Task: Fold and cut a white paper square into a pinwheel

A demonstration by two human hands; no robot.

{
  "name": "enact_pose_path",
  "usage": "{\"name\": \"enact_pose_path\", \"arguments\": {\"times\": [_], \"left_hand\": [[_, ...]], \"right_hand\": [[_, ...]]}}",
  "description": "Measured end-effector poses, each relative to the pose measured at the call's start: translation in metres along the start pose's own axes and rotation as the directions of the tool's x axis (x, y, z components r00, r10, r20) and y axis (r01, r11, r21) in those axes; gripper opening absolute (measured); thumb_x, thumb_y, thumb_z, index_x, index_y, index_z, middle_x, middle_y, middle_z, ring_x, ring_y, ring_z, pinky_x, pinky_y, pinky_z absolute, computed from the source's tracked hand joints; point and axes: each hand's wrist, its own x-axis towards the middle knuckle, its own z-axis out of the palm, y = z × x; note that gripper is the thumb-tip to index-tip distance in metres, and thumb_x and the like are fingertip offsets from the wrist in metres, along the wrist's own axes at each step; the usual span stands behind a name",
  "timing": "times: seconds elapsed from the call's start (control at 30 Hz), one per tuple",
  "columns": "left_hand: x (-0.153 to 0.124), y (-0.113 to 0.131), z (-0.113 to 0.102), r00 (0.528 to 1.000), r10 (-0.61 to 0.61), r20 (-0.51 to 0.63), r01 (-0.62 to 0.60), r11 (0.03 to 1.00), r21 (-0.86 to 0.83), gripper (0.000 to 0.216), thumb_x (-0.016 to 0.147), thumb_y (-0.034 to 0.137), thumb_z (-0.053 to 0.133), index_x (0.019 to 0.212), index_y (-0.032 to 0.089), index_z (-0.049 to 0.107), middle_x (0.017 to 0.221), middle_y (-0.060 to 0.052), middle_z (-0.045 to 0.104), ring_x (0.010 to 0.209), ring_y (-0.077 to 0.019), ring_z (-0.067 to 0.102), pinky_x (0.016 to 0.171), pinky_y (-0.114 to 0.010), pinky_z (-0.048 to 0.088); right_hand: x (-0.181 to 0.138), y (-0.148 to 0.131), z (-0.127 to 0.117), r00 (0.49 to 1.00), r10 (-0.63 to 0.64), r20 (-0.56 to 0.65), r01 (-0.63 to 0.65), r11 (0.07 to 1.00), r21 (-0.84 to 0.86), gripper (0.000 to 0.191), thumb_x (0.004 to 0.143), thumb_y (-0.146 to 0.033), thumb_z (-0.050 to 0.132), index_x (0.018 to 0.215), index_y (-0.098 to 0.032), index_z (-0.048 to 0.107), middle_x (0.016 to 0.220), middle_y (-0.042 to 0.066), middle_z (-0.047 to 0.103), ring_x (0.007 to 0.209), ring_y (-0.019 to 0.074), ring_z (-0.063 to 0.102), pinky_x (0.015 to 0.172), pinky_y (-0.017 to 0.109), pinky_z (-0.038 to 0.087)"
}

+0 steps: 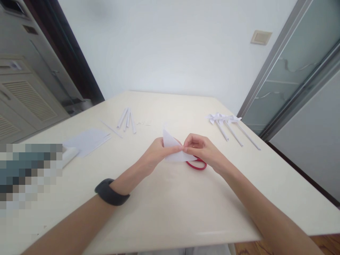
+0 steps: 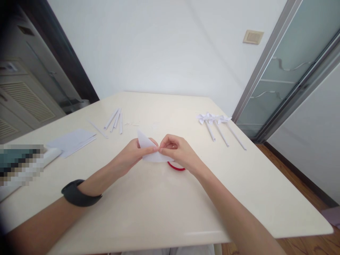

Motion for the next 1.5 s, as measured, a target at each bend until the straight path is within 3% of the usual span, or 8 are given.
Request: {"name": "enact_pose_path", "arguments": {"times": [0.37,0.77,0.97,1.3,1.37,1.5], "left_hand": [[-0.002,0.003,0.000,0.999,0.024,-0.023,-0.023,0.999,0.036,0.015,0.071,0.032,0.070,0.075,0.018,0.067,0.065,0.003,0.059,0.061,-0.0103,0.051,0.053,-0.019,0.035],[-0.004,0.011,0.000,0.997,0.025,-0.072,-0.013,0.988,0.154,0.019,0.069,0.035,0.069,0.074,0.017,0.064,0.064,0.002,0.056,0.061,-0.0126,0.050,0.053,-0.021,0.034],[-0.004,0.016,-0.006,0.989,0.063,-0.132,-0.051,0.994,0.093,0.018,0.070,0.034,0.070,0.075,0.018,0.064,0.065,0.003,0.056,0.060,-0.0111,0.049,0.052,-0.020,0.034],[-0.006,0.020,-0.007,0.985,0.092,-0.149,-0.077,0.992,0.103,0.019,0.069,0.033,0.069,0.075,0.017,0.063,0.066,0.001,0.056,0.061,-0.0126,0.050,0.053,-0.021,0.035],[-0.006,0.023,-0.011,0.975,0.112,-0.194,-0.100,0.993,0.068,0.019,0.070,0.034,0.069,0.076,0.017,0.062,0.069,0.001,0.058,0.062,-0.0134,0.051,0.053,-0.022,0.036],[-0.004,0.028,-0.022,0.930,0.170,-0.327,-0.189,0.982,-0.028,0.019,0.070,0.033,0.069,0.079,0.018,0.061,0.076,0.000,0.061,0.067,-0.0140,0.053,0.057,-0.022,0.040]], "right_hand": [[-0.003,-0.011,0.000,0.999,0.012,0.040,-0.014,0.999,0.040,0.006,0.079,-0.022,0.057,0.076,-0.019,0.053,0.069,-0.003,0.051,0.061,0.0104,0.044,0.052,0.022,0.028],[-0.002,-0.009,0.002,0.995,-0.092,-0.039,0.089,0.993,-0.083,0.006,0.079,-0.018,0.055,0.074,-0.019,0.054,0.071,-0.003,0.053,0.065,0.0104,0.050,0.056,0.022,0.035],[-0.002,-0.008,0.000,0.991,-0.112,-0.069,0.102,0.984,-0.145,0.004,0.078,-0.018,0.054,0.074,-0.019,0.054,0.073,-0.003,0.054,0.068,0.0115,0.053,0.064,0.025,0.041],[-0.002,-0.008,-0.007,0.993,-0.108,-0.040,0.100,0.982,-0.158,0.004,0.077,-0.018,0.052,0.076,-0.021,0.055,0.076,-0.002,0.057,0.073,0.0137,0.055,0.064,0.026,0.042],[0.000,-0.003,-0.012,0.992,-0.097,-0.076,0.079,0.973,-0.215,0.005,0.075,-0.017,0.053,0.074,-0.021,0.054,0.074,-0.002,0.057,0.072,0.0146,0.056,0.064,0.027,0.043],[0.004,0.005,-0.022,0.972,-0.006,-0.236,-0.081,0.931,-0.357,0.004,0.074,-0.019,0.054,0.070,-0.021,0.053,0.073,0.000,0.059,0.067,0.0163,0.057,0.056,0.027,0.040]]}}
